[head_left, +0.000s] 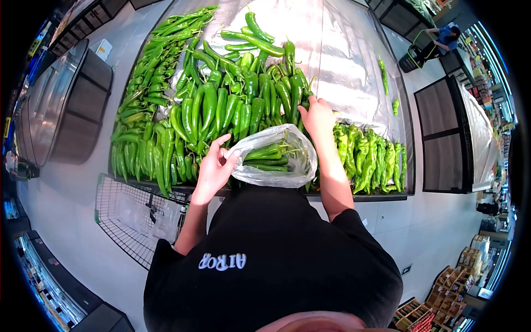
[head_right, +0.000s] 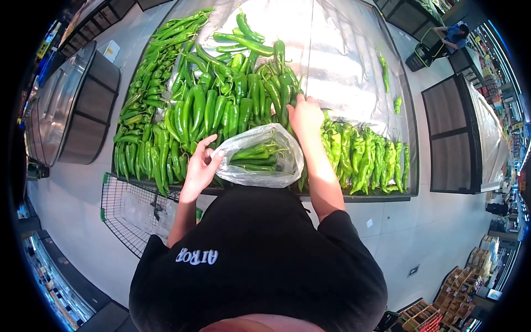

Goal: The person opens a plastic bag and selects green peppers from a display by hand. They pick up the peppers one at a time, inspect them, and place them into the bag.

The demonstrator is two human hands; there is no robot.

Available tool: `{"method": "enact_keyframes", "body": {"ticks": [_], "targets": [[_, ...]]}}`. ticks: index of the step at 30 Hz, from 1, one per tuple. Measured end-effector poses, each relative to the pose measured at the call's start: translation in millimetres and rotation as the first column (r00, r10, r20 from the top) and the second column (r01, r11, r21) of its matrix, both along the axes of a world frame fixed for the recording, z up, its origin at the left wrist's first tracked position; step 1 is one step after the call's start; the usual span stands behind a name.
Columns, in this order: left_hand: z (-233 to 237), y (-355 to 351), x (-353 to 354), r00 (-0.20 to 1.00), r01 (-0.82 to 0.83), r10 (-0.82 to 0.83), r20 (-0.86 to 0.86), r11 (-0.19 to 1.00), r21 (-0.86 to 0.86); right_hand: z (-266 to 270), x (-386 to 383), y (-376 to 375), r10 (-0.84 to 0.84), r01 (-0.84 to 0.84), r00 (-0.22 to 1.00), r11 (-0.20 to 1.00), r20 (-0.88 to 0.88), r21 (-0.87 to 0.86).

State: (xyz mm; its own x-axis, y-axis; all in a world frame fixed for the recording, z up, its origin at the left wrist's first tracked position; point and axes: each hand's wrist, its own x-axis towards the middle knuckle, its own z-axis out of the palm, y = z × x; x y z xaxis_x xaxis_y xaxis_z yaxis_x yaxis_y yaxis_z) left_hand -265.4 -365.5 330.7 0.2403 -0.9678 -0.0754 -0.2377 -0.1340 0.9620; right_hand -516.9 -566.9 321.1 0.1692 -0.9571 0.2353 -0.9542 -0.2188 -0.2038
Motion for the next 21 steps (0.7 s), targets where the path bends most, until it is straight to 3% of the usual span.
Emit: {"method": "enact_keyframes", "body": {"ticks": [4, 6, 9, 11, 14, 15, 18, 20, 21], "targets": [[-11, 4, -2, 0.998, -0.009, 0.006, -0.060, 0.999, -0.044, -6, -7, 2, 0.094, -0.073, 0.937, 0.994, 0.336, -0.077], [-11, 3, -3, 0.999, -0.007, 0.005, -0.044, 0.999, -0.046, -6, -7, 2, 0.144, -0.143, 0.832, 0.989, 0.536, -0.044], [-7, 1, -3, 1.000, -0.013, 0.013, 0.006, 0.998, -0.063, 12, -9, 10, 0.245, -0.187, 0.649, 0.969, 0.721, -0.161], [-2, -1, -5, 0.999, -0.030, 0.033, 0.019, 0.990, -0.137, 51, -6, 31, 0.314, -0.173, 0.502, 0.949, 0.806, -0.261], [23, -1, -5, 0.941, 0.027, 0.069, 0.332, 0.961, -0.274, 82, -3, 63, 0.501, -0.150, 0.256, 0.866, 0.827, -0.478], [35, -1, -8, 0.955, 0.033, 0.048, 0.293, 0.963, -0.267, 83, -3, 70, 0.548, -0.155, 0.272, 0.837, 0.791, -0.525], [56, 1, -20, 0.946, 0.158, -0.050, 0.320, 0.933, -0.322, 81, 8, 101, 0.335, -0.226, -0.164, 0.903, 0.928, -0.366], [61, 2, -30, 0.948, 0.168, -0.063, 0.312, 0.932, -0.321, 71, 10, 111, 0.192, -0.284, -0.300, 0.917, 0.934, -0.280], [59, 3, -32, 0.975, 0.159, -0.097, 0.202, 0.935, -0.318, 67, 11, 113, 0.132, -0.325, -0.326, 0.914, 0.936, -0.242]]}}
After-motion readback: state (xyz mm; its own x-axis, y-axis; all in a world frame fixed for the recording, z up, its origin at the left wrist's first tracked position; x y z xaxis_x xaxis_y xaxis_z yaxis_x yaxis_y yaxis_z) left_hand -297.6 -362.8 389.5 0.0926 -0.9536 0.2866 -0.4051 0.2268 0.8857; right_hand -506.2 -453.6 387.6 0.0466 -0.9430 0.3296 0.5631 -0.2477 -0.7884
